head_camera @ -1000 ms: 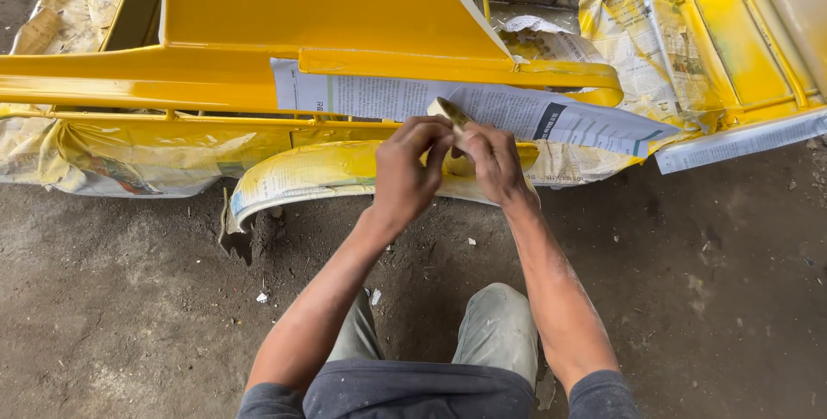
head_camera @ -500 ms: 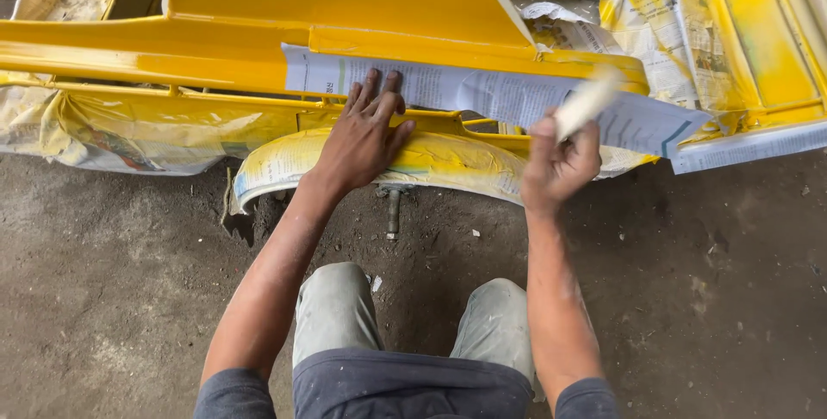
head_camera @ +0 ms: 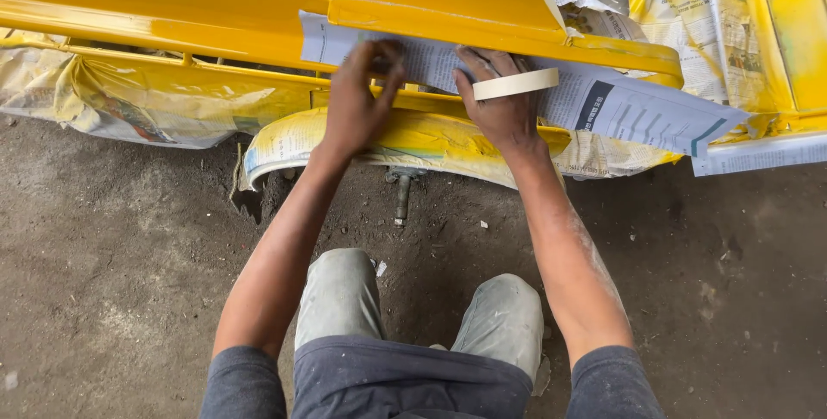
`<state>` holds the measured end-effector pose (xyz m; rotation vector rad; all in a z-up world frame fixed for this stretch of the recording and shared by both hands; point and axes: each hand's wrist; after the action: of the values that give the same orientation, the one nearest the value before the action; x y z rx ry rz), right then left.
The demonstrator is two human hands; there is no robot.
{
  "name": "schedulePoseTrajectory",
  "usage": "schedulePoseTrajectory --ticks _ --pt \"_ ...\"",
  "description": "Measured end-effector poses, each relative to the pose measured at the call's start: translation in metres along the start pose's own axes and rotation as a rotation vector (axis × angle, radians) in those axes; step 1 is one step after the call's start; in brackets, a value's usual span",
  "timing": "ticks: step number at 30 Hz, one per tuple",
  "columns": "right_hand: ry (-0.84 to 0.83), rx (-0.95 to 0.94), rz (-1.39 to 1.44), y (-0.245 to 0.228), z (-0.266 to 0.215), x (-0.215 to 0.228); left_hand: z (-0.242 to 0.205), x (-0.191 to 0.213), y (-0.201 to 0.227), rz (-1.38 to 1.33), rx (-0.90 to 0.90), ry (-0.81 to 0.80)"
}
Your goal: The person kneels beside a yellow vehicle frame and uses masking tape to secure newspaper sheets to the bodywork. They smooth the tape over the paper and along the edges of the vehicle's metal frame to hold the covering in place.
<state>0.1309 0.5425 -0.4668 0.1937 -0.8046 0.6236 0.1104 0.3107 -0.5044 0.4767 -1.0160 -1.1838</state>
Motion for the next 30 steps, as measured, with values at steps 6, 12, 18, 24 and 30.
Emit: schedulePoseTrajectory --ticks 6,12,18,24,30 --pt "0.019 0.007 0.012 -0.001 0.001 0.000 0.024 -0.036 -0.030 -0.550 0.409 0.325" --pt "0.040 0.003 0.027 0.003 -0.003 -0.002 0.035 -0.050 -0.027 -0.305 0.365 0.466" --pt "0.046 -0.002 0.036 0.005 -0.004 -0.002 0.042 -0.048 -0.006 -0.435 0.568 0.415" --pt "0.044 0.016 -0.045 0.004 -0.004 0.001 0.040 -0.063 -0.044 -0.207 0.462 0.554" --pt "0.040 0.001 -0.078 0.005 -0.005 -0.003 0.030 -0.047 -0.017 -0.347 0.183 0.591"
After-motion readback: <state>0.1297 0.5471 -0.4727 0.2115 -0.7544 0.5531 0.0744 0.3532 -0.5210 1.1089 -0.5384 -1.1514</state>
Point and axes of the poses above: each hand's wrist, its own z-axis towards the middle knuckle, its own x-axis out of the back of the hand, y = z × x, and after that the axes turned 4 degrees about z, right-handed
